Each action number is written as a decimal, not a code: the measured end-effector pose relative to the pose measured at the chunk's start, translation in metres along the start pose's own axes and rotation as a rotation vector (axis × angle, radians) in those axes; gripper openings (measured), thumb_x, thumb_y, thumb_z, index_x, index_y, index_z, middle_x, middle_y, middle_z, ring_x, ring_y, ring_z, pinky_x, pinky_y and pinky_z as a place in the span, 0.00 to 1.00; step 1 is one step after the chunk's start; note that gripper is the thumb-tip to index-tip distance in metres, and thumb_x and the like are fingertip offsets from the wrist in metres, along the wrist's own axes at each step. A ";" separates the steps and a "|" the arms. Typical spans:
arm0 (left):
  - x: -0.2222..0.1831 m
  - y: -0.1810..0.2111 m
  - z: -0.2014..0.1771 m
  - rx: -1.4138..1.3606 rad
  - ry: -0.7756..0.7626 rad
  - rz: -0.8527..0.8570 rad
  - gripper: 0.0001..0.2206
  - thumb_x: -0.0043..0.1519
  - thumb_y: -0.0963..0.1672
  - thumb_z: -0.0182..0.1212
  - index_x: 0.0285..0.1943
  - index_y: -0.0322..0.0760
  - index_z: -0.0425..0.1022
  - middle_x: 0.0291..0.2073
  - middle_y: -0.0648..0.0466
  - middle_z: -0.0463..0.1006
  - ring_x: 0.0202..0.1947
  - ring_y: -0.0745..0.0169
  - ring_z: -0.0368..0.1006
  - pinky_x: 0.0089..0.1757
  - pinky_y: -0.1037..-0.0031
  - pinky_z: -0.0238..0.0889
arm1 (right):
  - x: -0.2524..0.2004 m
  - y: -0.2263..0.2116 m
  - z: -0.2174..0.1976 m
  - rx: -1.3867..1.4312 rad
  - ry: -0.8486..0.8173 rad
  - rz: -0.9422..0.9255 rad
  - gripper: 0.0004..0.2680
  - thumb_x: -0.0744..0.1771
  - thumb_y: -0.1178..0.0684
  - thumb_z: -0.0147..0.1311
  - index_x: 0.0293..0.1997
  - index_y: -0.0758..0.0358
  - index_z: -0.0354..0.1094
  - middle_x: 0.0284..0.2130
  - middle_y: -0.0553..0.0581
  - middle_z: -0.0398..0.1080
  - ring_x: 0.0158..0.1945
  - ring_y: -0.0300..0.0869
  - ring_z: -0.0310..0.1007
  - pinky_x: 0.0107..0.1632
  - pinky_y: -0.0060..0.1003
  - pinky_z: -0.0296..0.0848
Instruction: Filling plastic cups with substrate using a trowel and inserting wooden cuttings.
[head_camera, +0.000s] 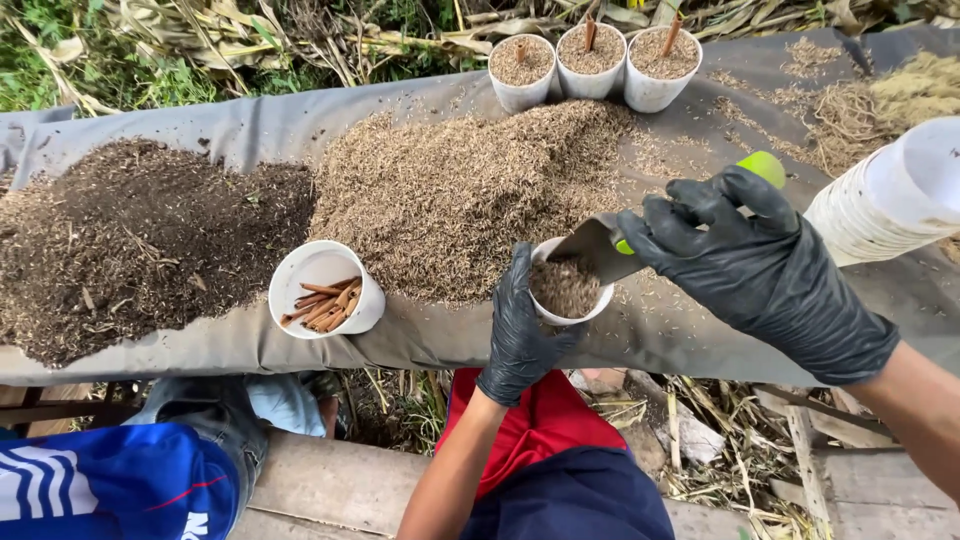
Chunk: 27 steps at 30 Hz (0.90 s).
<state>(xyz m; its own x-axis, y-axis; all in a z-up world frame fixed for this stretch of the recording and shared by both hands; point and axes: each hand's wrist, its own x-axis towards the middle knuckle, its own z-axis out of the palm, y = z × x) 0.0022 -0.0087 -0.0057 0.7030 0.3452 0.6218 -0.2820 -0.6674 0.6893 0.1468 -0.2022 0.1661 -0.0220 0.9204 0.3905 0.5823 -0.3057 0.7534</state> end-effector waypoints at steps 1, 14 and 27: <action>0.000 0.000 0.000 -0.009 -0.021 -0.027 0.49 0.54 0.49 0.74 0.80 0.32 0.43 0.75 0.37 0.55 0.75 0.35 0.56 0.68 0.48 0.55 | 0.000 0.003 -0.005 0.020 0.003 -0.010 0.17 0.70 0.55 0.42 0.68 0.41 0.64 0.60 0.41 0.64 0.63 0.40 0.69 0.74 0.44 0.51; 0.009 -0.017 -0.017 -0.057 0.099 0.014 0.48 0.50 0.52 0.78 0.75 0.29 0.51 0.70 0.36 0.62 0.72 0.35 0.60 0.70 0.51 0.54 | -0.063 0.043 -0.016 -0.225 -0.502 0.311 0.17 0.78 0.31 0.33 0.71 0.30 0.68 0.45 0.39 0.78 0.44 0.35 0.80 0.56 0.30 0.74; 0.002 -0.032 -0.045 0.046 0.205 0.061 0.47 0.51 0.50 0.81 0.74 0.29 0.52 0.68 0.37 0.62 0.71 0.36 0.60 0.71 0.50 0.54 | -0.092 0.002 0.015 0.396 -0.531 0.327 0.11 0.73 0.51 0.49 0.63 0.55 0.62 0.28 0.53 0.68 0.21 0.39 0.69 0.21 0.35 0.71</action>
<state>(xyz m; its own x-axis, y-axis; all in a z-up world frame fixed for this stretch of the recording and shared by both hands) -0.0166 0.0432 -0.0098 0.5365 0.4270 0.7279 -0.2868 -0.7189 0.6332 0.1625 -0.2833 0.1238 0.5405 0.8223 0.1779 0.7437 -0.5658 0.3559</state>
